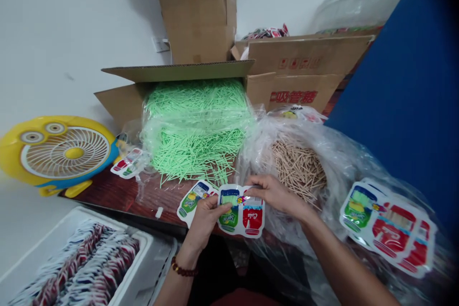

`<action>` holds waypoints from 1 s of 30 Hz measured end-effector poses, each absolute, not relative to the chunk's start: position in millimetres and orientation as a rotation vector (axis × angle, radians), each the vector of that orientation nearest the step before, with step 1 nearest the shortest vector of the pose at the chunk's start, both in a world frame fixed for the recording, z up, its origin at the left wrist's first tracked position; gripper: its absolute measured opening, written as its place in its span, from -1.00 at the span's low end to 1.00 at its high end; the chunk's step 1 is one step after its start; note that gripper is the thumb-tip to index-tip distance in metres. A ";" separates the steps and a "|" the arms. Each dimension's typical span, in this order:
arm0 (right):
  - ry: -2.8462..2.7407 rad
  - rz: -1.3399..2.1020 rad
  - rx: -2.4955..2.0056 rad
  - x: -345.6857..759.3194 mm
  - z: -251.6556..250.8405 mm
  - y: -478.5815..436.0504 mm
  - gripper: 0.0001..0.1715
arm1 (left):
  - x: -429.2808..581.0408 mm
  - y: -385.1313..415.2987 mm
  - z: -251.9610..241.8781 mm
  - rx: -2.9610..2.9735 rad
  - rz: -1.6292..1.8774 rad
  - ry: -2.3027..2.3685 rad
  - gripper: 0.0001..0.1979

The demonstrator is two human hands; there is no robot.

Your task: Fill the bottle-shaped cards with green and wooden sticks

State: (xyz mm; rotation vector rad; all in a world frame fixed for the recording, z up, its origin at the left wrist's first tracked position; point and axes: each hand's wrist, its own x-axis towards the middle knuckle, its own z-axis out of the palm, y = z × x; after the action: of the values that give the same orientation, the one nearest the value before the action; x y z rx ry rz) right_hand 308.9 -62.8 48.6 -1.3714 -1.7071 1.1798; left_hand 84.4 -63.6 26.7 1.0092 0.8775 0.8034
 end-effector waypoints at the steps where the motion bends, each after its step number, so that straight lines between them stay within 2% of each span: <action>1: -1.705 1.174 -1.376 309.3 48.9 -63.1 -0.82 | 84.9 -63.9 27.6 1.005 0.792 0.866 -0.75; 6: -1.719 1.122 -1.378 306.4 50.5 -67.2 -0.83 | 92.5 -67.2 37.9 1.018 0.776 0.805 -0.63; 13: -1.755 1.110 -1.330 298.2 47.9 -78.5 -0.86 | 107.2 -75.6 40.0 1.217 0.827 0.987 -0.53; 20: -1.683 1.078 -1.342 296.3 49.6 -87.8 -0.80 | 111.7 -82.2 33.9 1.249 0.779 1.111 -0.77; 30: -1.778 0.962 -1.368 327.1 48.4 -109.9 -0.62 | 131.1 -86.5 48.6 1.329 0.590 1.009 -0.83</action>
State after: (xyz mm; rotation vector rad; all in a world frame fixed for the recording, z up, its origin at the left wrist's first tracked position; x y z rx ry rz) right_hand 327.1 -109.9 48.4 -1.3681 -1.7781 0.9620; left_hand 131.1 -86.5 48.6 1.3287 1.0088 0.5896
